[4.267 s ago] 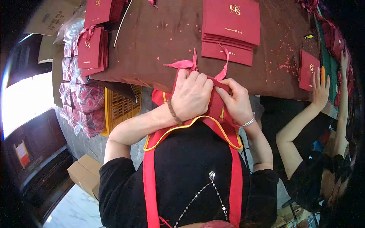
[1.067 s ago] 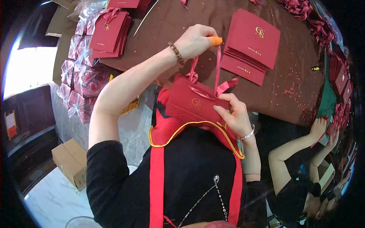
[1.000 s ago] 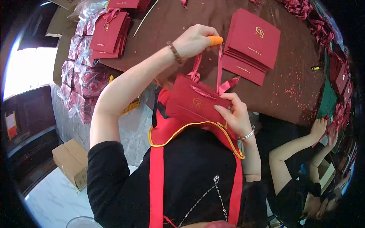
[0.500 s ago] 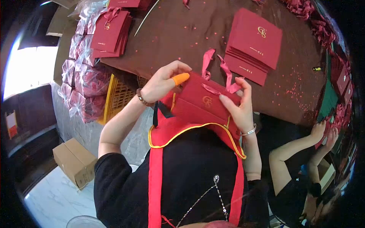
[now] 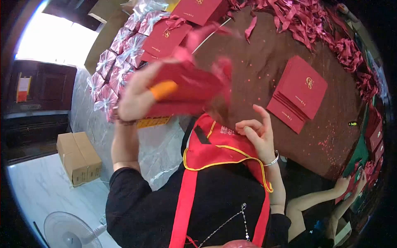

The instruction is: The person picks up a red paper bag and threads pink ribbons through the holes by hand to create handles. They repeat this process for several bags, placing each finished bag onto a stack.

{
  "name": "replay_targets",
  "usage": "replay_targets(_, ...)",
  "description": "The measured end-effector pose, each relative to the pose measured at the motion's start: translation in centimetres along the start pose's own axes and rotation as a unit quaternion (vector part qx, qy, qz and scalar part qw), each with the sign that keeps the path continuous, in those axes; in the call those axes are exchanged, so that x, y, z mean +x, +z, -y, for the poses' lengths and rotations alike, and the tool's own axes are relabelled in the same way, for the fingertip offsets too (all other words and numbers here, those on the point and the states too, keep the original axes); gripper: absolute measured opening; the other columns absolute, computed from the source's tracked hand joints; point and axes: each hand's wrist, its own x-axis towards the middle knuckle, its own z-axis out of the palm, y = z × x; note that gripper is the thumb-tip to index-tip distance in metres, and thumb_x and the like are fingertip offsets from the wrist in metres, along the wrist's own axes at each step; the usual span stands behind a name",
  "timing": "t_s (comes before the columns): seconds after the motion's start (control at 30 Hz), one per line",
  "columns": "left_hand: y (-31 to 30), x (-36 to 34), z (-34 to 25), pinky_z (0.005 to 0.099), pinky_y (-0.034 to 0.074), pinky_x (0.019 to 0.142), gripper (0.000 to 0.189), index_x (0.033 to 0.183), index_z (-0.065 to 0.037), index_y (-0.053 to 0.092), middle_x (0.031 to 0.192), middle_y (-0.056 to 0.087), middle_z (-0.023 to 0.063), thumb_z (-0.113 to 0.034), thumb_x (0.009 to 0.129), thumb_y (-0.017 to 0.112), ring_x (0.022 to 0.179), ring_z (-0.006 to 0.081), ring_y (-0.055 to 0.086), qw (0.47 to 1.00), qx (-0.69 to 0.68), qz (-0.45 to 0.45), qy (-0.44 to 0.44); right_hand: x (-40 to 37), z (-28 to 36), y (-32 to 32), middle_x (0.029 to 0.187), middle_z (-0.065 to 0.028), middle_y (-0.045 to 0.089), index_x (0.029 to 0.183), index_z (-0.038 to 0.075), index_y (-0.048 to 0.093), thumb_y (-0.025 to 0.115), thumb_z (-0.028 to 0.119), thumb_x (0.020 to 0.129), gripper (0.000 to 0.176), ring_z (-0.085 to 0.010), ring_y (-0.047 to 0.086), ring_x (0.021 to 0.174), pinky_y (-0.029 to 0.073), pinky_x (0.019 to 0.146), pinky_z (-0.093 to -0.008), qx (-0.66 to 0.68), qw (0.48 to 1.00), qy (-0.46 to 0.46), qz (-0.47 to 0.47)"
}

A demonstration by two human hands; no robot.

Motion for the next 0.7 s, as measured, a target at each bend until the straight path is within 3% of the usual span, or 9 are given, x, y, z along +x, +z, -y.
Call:
replay_targets(0.1, -3.4, 2.3, -0.9, 0.0289, 0.047, 0.083, 0.04, 0.123, 0.0, 0.05, 0.105, 0.063, 0.0113, -0.004, 0.083, 0.056, 0.095, 0.0176, 0.061, 0.953, 0.244, -0.175, 0.038, 0.3, -0.8, -0.6, 0.095, -0.0092, 0.063, 0.128, 0.001, 0.036, 0.058, 0.005, 0.087, 0.047, -0.0134, 0.059, 0.092, 0.046, 0.084, -0.0261, -0.025, 0.999, 0.019, -0.011)
replay_targets(0.17, -5.5, 6.0, 2.1, 0.0359, 0.049, 0.077, 0.032, 0.114, -0.001, 0.055, 0.096, 0.064, 0.0137, -0.01, 0.084, 0.055, 0.084, 0.0265, 0.062, 0.744, 0.612, -0.218, 0.155, 0.4, -1.2, -1.1, 0.095, -0.0086, 0.063, 0.124, 0.0, 0.042, 0.057, 0.005, 0.088, 0.039, -0.013, 0.059, 0.093, 0.046, 0.084, -0.0252, -0.074, 0.997, 0.033, -0.01)
replay_targets(0.23, -5.6, 10.0, 6.6, 0.0414, 0.049, 0.073, 0.023, 0.103, -0.003, 0.058, 0.091, 0.062, 0.0152, -0.017, 0.085, 0.052, 0.081, 0.0317, 0.06, 0.682, 0.691, -0.231, 0.063, 0.4, -2.1, -1.3, 0.092, -0.0095, 0.063, 0.118, 0.0, 0.046, 0.054, 0.005, 0.089, 0.03, -0.0133, 0.059, 0.086, 0.047, 0.079, -0.0256, -0.094, 0.996, 0.004, -0.01)
replay_targets(0.27, -5.1, 12.1, 8.0, 0.042, 0.049, 0.074, 0.024, 0.103, -0.005, 0.056, 0.092, 0.06, 0.0144, -0.022, 0.087, 0.051, 0.086, 0.0312, 0.059, 0.684, 0.711, -0.155, -0.047, 0.2, -2.1, -1.3, 0.092, -0.0093, 0.063, 0.117, 0.0, 0.047, 0.054, 0.005, 0.089, 0.029, -0.0128, 0.059, 0.086, 0.047, 0.079, -0.0254, -0.108, 0.994, 0.006, -0.011)
replay_targets(0.3, -4.2, 13.0, 9.5, 0.0437, 0.048, 0.073, 0.03, 0.108, -0.006, 0.055, 0.095, 0.06, 0.0134, -0.026, 0.086, 0.053, 0.09, 0.0299, 0.058, 0.726, 0.671, -0.143, -0.045, 0.1, -2.0, -1.4, 0.092, -0.0091, 0.063, 0.116, 0.0, 0.048, 0.054, 0.005, 0.089, 0.028, -0.0124, 0.058, 0.086, 0.047, 0.079, -0.0251, -0.123, 0.992, 0.007, -0.014)
replay_targets(0.33, -3.7, 13.5, 12.7, 0.0437, 0.048, 0.073, 0.038, 0.111, -0.007, 0.053, 0.097, 0.06, 0.0116, -0.033, 0.084, 0.056, 0.092, 0.028, 0.057, 0.709, 0.671, -0.199, 0.083, 0.0, -1.8, -1.6, 0.092, -0.0088, 0.063, 0.114, 0.0, 0.049, 0.055, 0.004, 0.089, 0.026, -0.0118, 0.058, 0.086, 0.046, 0.08, -0.0248, -0.143, 0.989, 0.01, -0.025)
replay_targets(0.47, -1.7, 14.1, 13.0, 0.0438, 0.045, 0.071, 0.049, 0.116, -0.009, 0.052, 0.096, 0.059, 0.0083, -0.044, 0.082, 0.058, 0.09, 0.0273, 0.056, 0.715, 0.666, -0.209, 0.044, -0.1, -1.0, -3.0, 0.093, -0.0087, 0.063, 0.113, 0.0, 0.05, 0.055, 0.004, 0.088, 0.026, -0.0126, 0.059, 0.087, 0.047, 0.079, -0.0257, -0.088, 0.994, 0.002, -0.062)
replay_targets(0.53, -2.1, 13.9, 13.3, 0.0435, 0.045, 0.072, 0.048, 0.12, -0.007, 0.049, 0.097, 0.059, 0.0099, -0.039, 0.084, 0.056, 0.089, 0.0283, 0.056, 0.71, 0.672, -0.201, 0.07, -0.2, 0.4, -3.6, 0.092, -0.0092, 0.063, 0.112, 0.0, 0.051, 0.055, 0.004, 0.088, 0.025, -0.0127, 0.06, 0.086, 0.048, 0.077, -0.0252, -0.096, 0.992, -0.002, -0.077)
replay_targets(0.7, -3.9, 12.9, 13.9, 0.043, 0.044, 0.077, 0.039, 0.116, -0.003, 0.051, 0.097, 0.06, 0.0173, -0.02, 0.082, 0.062, 0.089, 0.0337, 0.055, 0.857, 0.451, -0.235, 0.087, -0.4, 3.7, -5.9, 0.092, -0.0097, 0.063, 0.112, -0.001, 0.051, 0.056, 0.002, 0.087, 0.025, -0.0128, 0.06, 0.083, 0.048, 0.077, -0.0251, -0.071, 0.987, -0.051, -0.135)
